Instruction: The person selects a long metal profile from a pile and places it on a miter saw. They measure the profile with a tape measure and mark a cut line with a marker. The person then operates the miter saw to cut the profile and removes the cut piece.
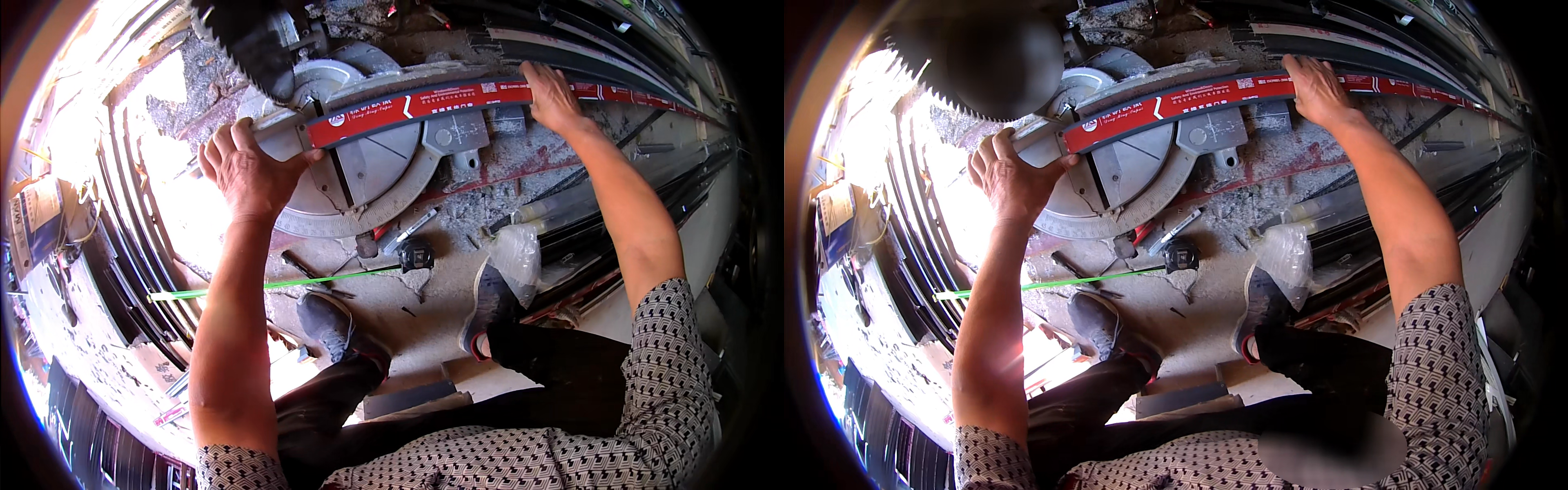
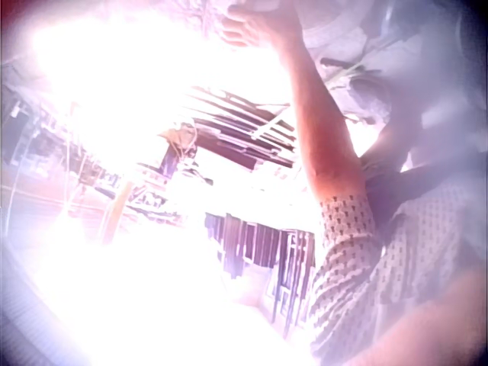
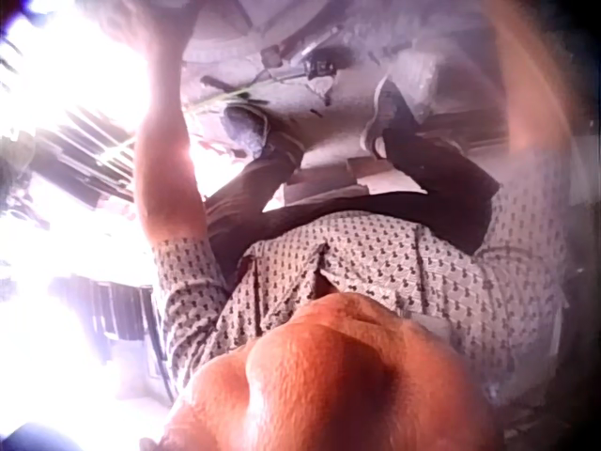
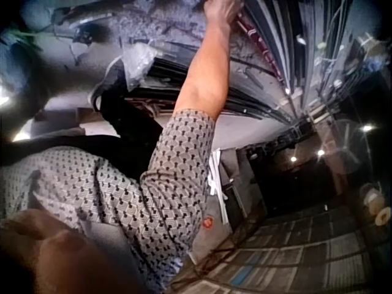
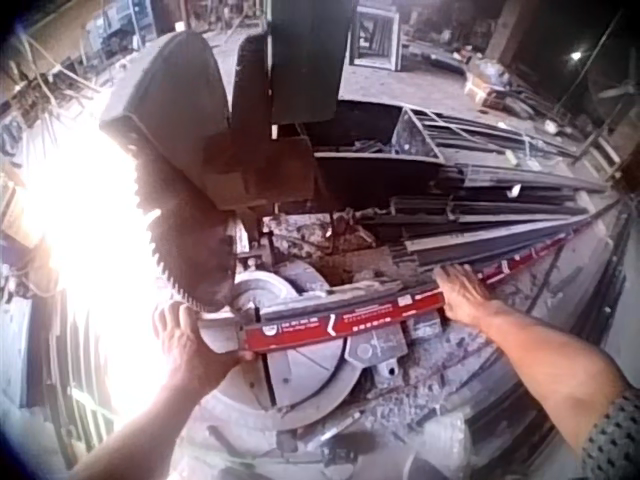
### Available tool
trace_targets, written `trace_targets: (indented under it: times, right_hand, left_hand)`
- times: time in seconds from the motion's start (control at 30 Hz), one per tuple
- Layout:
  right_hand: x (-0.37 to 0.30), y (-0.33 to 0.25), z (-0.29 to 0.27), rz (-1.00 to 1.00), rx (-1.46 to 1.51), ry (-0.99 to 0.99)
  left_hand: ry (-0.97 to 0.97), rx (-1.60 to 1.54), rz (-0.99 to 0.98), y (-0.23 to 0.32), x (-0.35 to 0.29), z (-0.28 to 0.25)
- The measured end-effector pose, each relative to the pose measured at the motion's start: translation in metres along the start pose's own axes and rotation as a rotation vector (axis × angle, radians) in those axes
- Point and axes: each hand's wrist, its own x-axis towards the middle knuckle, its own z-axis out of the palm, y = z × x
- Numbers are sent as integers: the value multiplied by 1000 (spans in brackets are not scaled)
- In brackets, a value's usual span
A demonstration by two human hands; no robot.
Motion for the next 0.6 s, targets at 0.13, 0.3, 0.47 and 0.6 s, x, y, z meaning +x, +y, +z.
trace_targets:
  times: [0.13, 0.3, 0.47, 0.6]
  right_hand:
    - [-2, -6, -6, 2, 14, 22]
    - [-2, -24, -23, 64, 59, -84]
    - [1, -30, -37, -39, 197, -172]
    - [1, -41, -35, -121, 283, -168]
  left_hand:
    - [-2, -25, -4, 3, 1, 0]
    - [8, -20, -8, 3, 1, 1]
    - [18, -25, 0, 1, 1, 2]
    - [8, -8, 4, 2, 2, 0]
